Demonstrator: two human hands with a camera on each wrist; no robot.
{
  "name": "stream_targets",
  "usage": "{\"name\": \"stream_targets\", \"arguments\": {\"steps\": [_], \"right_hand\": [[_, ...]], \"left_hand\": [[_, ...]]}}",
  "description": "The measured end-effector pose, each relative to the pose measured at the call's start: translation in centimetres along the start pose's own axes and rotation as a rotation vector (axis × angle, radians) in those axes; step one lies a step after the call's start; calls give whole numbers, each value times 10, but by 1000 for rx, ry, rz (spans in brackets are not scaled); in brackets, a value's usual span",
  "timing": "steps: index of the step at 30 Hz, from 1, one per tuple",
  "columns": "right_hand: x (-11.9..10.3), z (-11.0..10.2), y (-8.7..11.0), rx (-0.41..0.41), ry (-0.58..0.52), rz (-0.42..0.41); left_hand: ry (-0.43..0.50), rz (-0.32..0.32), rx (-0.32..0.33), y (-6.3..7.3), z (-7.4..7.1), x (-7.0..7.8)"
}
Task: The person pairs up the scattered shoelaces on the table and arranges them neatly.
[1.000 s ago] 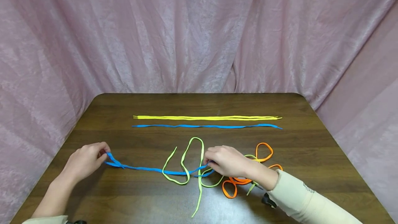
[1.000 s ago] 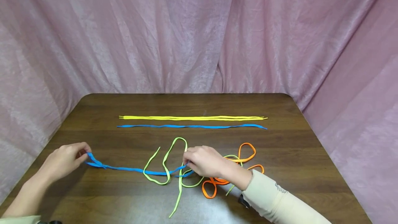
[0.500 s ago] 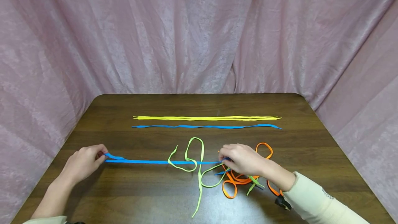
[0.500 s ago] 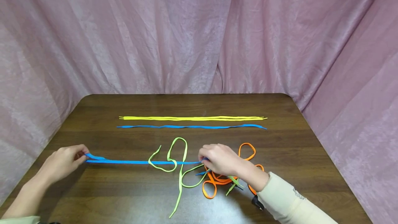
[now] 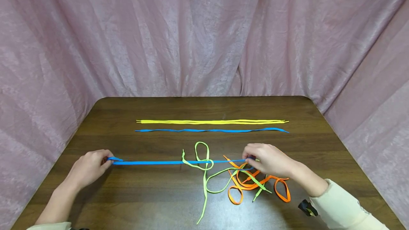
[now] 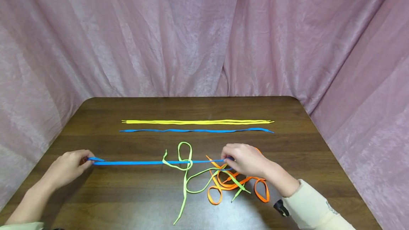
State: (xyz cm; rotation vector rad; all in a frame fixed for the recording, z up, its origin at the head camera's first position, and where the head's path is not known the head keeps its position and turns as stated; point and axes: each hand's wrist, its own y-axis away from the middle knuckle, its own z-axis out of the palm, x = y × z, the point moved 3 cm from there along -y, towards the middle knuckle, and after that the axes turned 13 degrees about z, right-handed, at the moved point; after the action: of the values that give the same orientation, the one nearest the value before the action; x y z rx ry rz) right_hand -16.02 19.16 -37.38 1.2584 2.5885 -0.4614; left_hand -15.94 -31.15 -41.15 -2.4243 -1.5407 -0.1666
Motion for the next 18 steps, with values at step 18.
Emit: {"name": "stream_targets", "arguments": {"steps": [18], "right_hand": [[45,-37,32,137,20,94]], "left_hand": [[-6,61,47,-10,-6,12]]}}
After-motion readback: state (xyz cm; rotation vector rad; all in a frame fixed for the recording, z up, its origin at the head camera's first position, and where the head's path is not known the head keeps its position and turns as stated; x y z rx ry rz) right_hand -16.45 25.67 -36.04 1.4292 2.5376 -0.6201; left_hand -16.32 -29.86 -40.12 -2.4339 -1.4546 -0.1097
